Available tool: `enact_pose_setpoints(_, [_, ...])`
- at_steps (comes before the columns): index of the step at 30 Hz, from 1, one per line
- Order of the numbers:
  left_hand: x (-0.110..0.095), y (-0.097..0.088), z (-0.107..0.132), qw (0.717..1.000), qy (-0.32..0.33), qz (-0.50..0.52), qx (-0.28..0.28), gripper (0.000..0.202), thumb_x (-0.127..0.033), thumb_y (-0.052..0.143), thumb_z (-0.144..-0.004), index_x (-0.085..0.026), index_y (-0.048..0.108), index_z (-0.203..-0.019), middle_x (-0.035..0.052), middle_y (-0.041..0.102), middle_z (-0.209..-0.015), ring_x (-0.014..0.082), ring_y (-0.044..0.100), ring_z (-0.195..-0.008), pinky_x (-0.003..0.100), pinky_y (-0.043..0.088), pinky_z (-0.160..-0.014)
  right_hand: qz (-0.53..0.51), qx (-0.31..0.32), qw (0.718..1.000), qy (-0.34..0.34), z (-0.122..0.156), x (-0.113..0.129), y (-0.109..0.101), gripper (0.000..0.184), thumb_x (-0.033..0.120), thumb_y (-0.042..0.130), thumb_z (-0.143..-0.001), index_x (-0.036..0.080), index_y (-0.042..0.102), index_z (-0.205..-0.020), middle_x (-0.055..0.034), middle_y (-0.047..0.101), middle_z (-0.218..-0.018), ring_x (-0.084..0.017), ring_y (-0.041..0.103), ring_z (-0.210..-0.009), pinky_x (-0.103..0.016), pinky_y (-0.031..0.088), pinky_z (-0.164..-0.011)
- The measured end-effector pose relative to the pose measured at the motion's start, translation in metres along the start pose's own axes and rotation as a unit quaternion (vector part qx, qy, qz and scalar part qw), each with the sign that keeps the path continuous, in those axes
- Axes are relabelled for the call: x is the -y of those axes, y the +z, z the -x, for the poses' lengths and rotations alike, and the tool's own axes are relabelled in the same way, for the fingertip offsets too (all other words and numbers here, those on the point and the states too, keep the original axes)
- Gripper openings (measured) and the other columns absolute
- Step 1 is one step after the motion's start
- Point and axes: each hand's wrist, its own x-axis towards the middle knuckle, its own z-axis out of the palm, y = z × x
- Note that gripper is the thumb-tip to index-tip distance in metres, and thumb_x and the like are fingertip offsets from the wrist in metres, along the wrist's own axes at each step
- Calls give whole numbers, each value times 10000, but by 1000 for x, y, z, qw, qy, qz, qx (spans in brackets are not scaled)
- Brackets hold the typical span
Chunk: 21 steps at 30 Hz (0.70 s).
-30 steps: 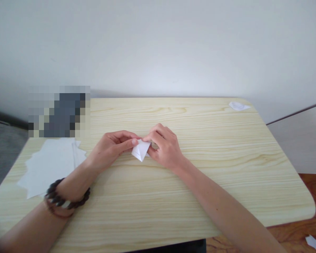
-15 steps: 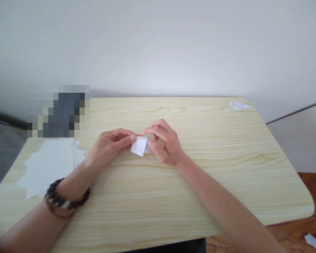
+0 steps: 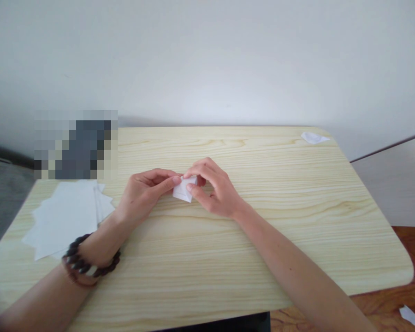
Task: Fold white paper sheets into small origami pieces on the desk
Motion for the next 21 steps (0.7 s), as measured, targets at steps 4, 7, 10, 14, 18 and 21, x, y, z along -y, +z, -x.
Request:
enact_pose_setpoints(4, [-2,-1,0,1000,-3,16,6,204,-348,788,-704,-173,725,-790,36,759,-860,146,663,-764,241,511,-723,-30,19,999,-2,1,-1,-2,349,91,503,-753,219,597,-1063,-61,528,-1010,-180,552,-876,-363,502,-755])
enact_pose_setpoints(7, [-2,-2,-1,1000,-4,5,16,214,-356,784,-707,-171,725,-799,45,759,-886,160,670,-795,252,513,-743,9,-18,1000,-8,1,-2,1,302,73,529,-756,218,616,-1007,-49,539,-969,-165,553,-844,-342,502,-734])
enact_pose_setpoints(10, [-1,-3,-1,999,-2,-27,22,245,-375,776,-712,-163,733,-826,65,757,-904,184,675,-834,270,516,-759,40,-52,998,-16,1,-2,3,200,104,577,-791,218,655,-936,-32,514,-913,-138,537,-783,-311,490,-688])
enact_pose_setpoints(14, [0,-4,-2,999,-5,-27,28,258,-386,771,-715,-162,733,-837,76,756,-941,194,678,-863,284,525,-777,51,-69,996,-14,1,-3,3,178,116,616,-788,231,696,-898,-14,442,-835,-138,495,-775,-282,457,-623])
enact_pose_setpoints(18, [-2,-6,-2,999,-20,-15,41,236,-369,777,-713,-165,731,-821,63,758,-922,179,682,-830,280,534,-775,49,-54,997,-23,2,-4,2,190,114,629,-784,231,704,-914,-17,436,-844,-141,484,-775,-296,452,-638])
enact_pose_setpoints(21, [-3,-9,-2,997,-31,-11,64,222,-355,780,-712,-166,729,-815,54,759,-903,168,683,-794,270,541,-750,66,-54,995,-42,2,-6,2,167,134,645,-801,232,704,-923,-17,444,-850,-132,481,-755,-294,447,-638])
